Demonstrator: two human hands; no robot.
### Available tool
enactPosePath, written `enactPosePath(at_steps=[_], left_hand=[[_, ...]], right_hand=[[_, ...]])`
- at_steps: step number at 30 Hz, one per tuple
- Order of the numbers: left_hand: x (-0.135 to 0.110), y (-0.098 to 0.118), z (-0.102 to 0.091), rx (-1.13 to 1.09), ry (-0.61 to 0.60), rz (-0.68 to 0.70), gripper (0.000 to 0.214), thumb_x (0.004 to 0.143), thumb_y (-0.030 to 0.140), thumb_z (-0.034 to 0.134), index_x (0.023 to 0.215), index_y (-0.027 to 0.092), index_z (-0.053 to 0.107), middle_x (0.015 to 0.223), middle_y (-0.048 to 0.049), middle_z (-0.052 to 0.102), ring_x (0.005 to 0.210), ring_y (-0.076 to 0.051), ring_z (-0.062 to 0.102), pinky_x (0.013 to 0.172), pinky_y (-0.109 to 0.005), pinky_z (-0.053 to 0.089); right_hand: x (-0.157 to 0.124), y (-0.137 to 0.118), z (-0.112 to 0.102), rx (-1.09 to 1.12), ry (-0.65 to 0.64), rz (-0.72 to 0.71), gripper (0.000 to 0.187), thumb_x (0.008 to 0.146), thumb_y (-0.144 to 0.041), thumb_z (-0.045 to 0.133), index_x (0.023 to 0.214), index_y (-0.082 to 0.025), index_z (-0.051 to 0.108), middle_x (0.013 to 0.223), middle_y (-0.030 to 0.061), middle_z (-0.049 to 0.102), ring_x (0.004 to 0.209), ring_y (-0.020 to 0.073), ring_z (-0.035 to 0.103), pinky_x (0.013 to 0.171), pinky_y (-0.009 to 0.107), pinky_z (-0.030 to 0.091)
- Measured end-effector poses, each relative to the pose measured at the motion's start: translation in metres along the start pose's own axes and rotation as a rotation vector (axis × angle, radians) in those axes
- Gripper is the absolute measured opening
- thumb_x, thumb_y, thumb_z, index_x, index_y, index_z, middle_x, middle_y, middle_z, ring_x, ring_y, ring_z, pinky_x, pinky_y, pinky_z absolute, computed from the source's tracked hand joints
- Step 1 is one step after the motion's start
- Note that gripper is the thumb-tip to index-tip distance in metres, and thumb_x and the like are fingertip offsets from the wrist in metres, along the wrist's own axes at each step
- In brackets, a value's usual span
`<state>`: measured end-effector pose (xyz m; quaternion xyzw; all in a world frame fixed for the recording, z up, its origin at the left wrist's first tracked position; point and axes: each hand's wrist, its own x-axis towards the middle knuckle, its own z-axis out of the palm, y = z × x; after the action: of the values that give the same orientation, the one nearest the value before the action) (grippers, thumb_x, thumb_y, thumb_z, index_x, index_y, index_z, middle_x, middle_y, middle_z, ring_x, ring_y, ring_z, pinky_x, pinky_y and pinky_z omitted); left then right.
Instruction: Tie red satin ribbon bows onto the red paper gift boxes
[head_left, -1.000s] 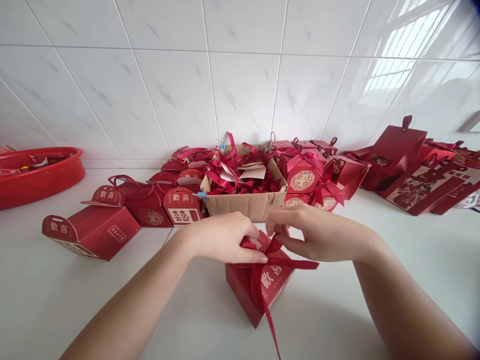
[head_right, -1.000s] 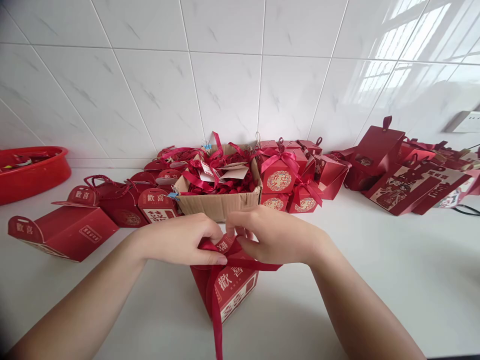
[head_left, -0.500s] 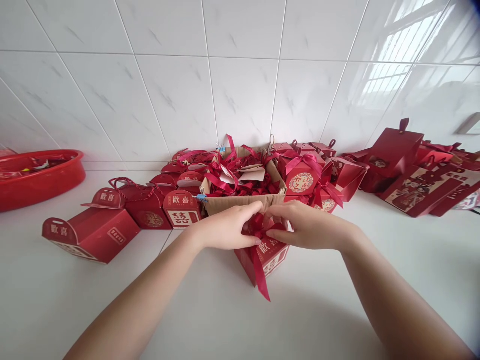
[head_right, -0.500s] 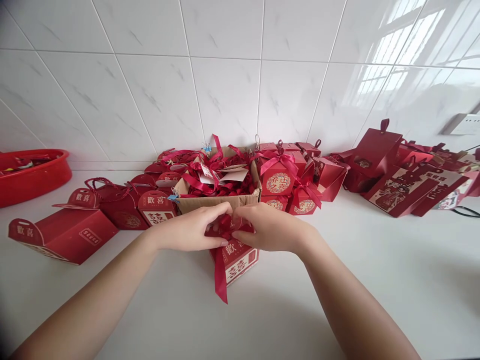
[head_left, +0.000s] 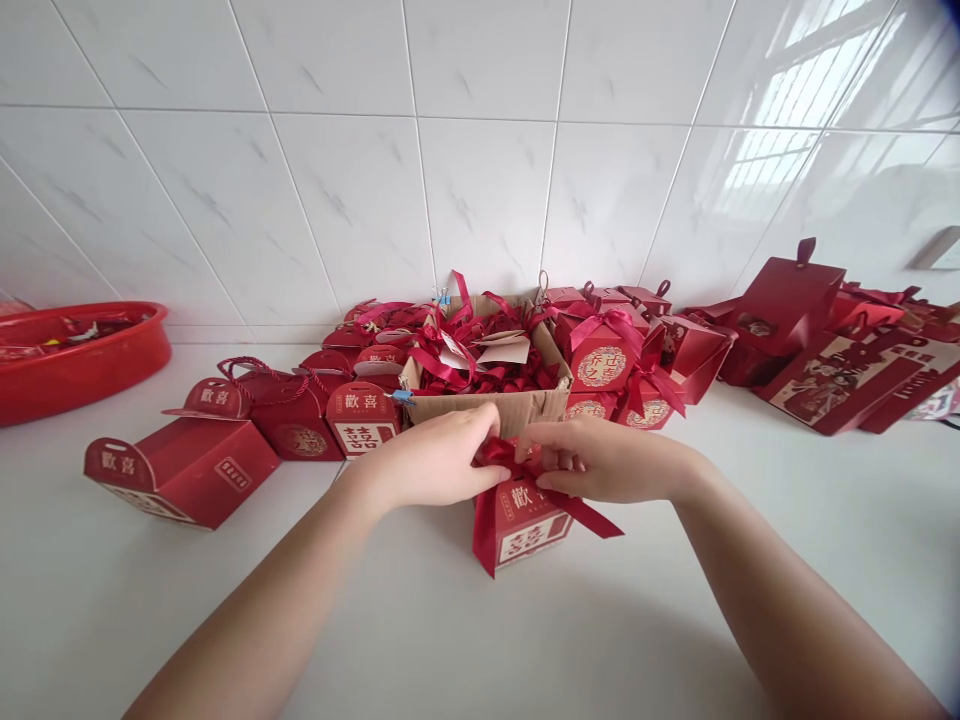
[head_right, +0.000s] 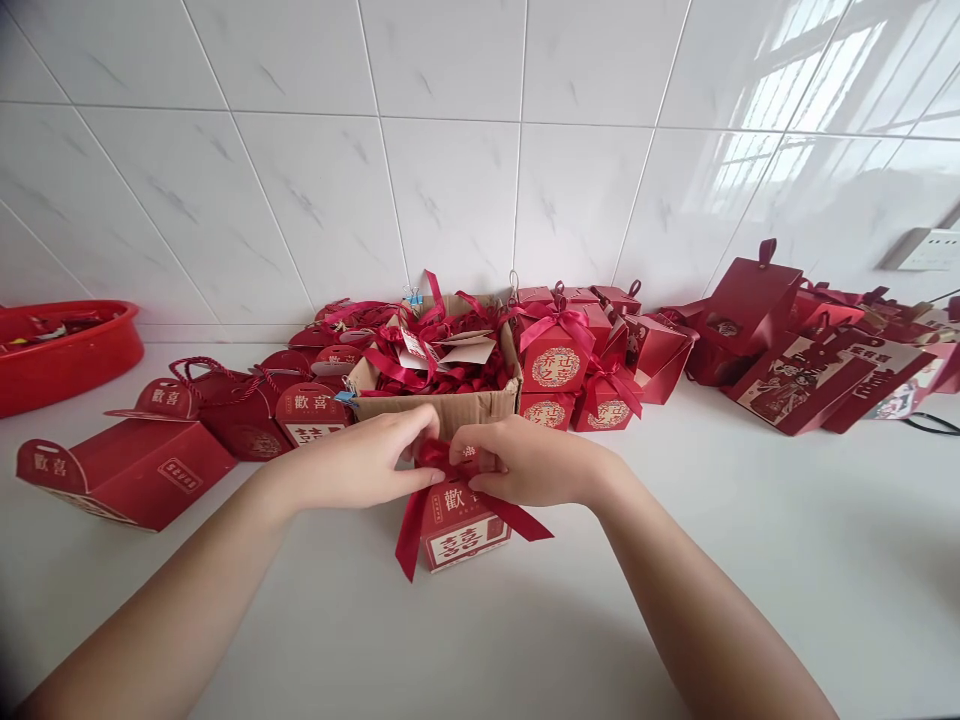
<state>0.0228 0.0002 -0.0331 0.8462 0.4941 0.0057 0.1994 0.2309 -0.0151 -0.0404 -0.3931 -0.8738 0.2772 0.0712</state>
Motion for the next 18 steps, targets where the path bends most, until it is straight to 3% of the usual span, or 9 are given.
enactPosePath(at_steps=[3, 6, 10, 14, 18], left_hand=[[-0.006, 0.003, -0.003, 0.097, -0.115, -0.088, 0.04, 0.073, 0.06, 0.05, 0.066, 0.02, 0.047, 0.062, -0.0005, 0.052, 0.048, -0.013, 0.042, 0.044, -0.027, 0.025], [-0.01, 0.003, -0.004, 0.134, -0.156, -0.071, 0.041, 0.075, 0.054, 0.049, 0.054, 0.02, 0.042, 0.051, 0.0014, 0.043, 0.041, -0.011, 0.032, 0.043, -0.028, 0.021], [-0.017, 0.003, -0.003, 0.17, -0.109, 0.056, 0.034, 0.08, 0.035, 0.046, 0.052, 0.019, 0.035, 0.046, 0.0023, 0.037, 0.042, -0.011, 0.03, 0.044, -0.028, 0.021], [-0.03, 0.012, 0.002, 0.301, -0.067, 0.163, 0.03, 0.083, 0.027, 0.041, 0.054, 0.019, 0.037, 0.05, 0.0003, 0.048, 0.051, -0.015, 0.042, 0.05, -0.028, 0.026], [-0.038, 0.023, 0.008, 0.488, -0.101, 0.208, 0.027, 0.081, 0.018, 0.04, 0.054, 0.018, 0.038, 0.052, -0.0003, 0.05, 0.05, -0.016, 0.043, 0.05, -0.029, 0.025]], right_hand=[[0.0, 0.001, 0.0, 0.016, 0.006, -0.021, 0.022, 0.083, -0.015, 0.045, 0.099, -0.024, 0.057, 0.084, -0.0014, 0.062, 0.067, 0.011, 0.053, 0.055, 0.021, 0.037], [0.001, 0.001, 0.0, -0.022, -0.007, -0.025, 0.02, 0.083, -0.015, 0.045, 0.095, -0.022, 0.059, 0.078, -0.0014, 0.061, 0.065, 0.0113, 0.051, 0.053, 0.022, 0.035], [0.004, 0.0, 0.002, -0.075, -0.029, -0.048, 0.02, 0.082, -0.012, 0.041, 0.085, -0.019, 0.06, 0.068, -0.0015, 0.057, 0.057, 0.0102, 0.045, 0.048, 0.023, 0.031], [0.006, -0.003, 0.004, -0.05, -0.041, -0.049, 0.03, 0.081, -0.008, 0.039, 0.096, -0.019, 0.062, 0.074, -0.0004, 0.062, 0.059, 0.0109, 0.049, 0.049, 0.023, 0.03], [0.008, -0.002, 0.006, -0.048, -0.032, -0.046, 0.029, 0.08, -0.007, 0.04, 0.094, -0.018, 0.062, 0.074, 0.0001, 0.062, 0.059, 0.0113, 0.05, 0.049, 0.024, 0.029]])
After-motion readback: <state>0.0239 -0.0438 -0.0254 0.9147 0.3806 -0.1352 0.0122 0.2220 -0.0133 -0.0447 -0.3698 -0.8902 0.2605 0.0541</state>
